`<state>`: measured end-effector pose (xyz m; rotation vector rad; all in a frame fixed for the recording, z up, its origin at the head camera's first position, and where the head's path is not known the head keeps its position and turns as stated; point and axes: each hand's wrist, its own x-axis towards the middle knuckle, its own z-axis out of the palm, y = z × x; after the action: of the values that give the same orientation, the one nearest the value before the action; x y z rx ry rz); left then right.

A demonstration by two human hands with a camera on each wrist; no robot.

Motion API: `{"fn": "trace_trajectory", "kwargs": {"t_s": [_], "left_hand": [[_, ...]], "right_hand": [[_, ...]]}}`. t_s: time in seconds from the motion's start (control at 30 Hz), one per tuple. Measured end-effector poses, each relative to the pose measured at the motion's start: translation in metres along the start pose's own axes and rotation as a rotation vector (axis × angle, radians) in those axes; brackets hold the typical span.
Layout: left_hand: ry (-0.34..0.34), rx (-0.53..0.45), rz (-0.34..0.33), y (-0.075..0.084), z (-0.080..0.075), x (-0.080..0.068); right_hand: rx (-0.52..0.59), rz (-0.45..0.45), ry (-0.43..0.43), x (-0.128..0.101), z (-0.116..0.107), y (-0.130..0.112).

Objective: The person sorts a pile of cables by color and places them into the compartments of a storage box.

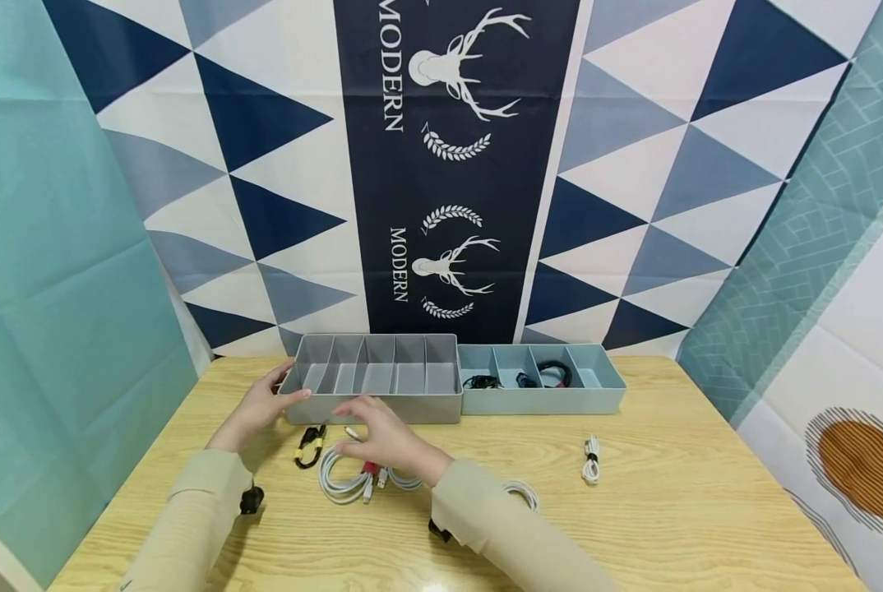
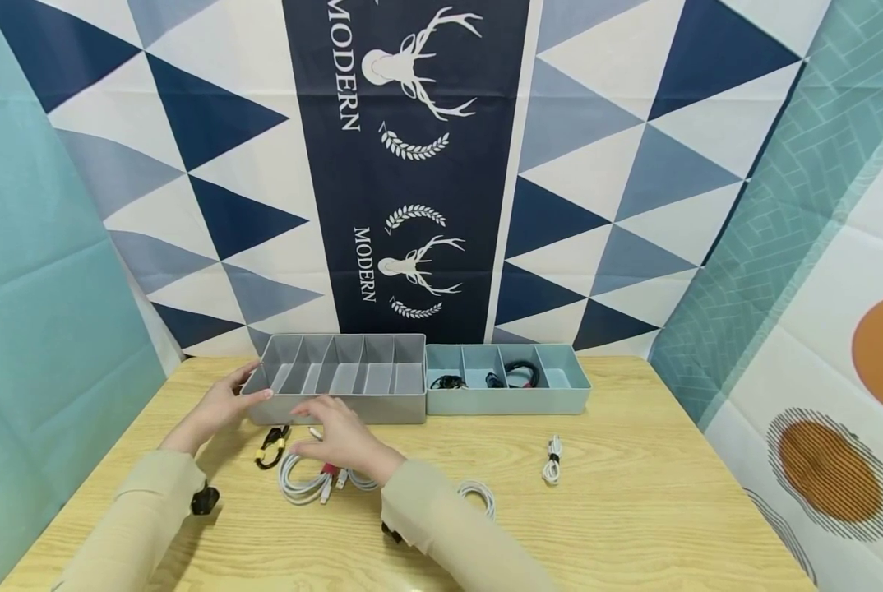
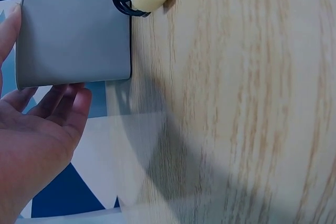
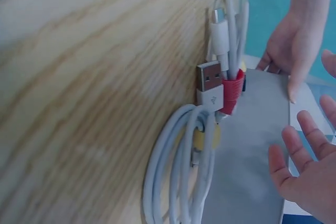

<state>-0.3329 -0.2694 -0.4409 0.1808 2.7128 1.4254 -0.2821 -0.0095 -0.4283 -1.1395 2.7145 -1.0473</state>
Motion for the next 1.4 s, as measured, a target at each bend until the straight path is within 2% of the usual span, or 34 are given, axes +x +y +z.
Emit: {"fn": "trace_trajectory", "kwargs": {"t_s": [0.3,0.43,0.83,1.07,1.4], "left_hand": [[-0.010,-0.047,-0.011,0.001,0.000,0.001],[-0.015,-0.054,-0.023,0.001,0.000,0.000],[-0.017,-0.030,-0.021,0.003,-0.002,-0.002],[-0.023,-0.033,-0.013,0.007,-0.001,-0.002],[-0.012,-0.011,-0.001,0.005,-0.001,-0.002]], "right_hand": [[-0.061,-0.002,-0.057,0.007,0.009,0.006],[-0.123,0.004,-0.095,0.011,0.015,0.009],[-0.234,0.024,-0.187,0.022,0.029,0.004],[-0.273,0.024,-0.191,0.028,0.033,0.006],[-0.355,0.011,-0.223,0.034,0.038,0.003]]}}
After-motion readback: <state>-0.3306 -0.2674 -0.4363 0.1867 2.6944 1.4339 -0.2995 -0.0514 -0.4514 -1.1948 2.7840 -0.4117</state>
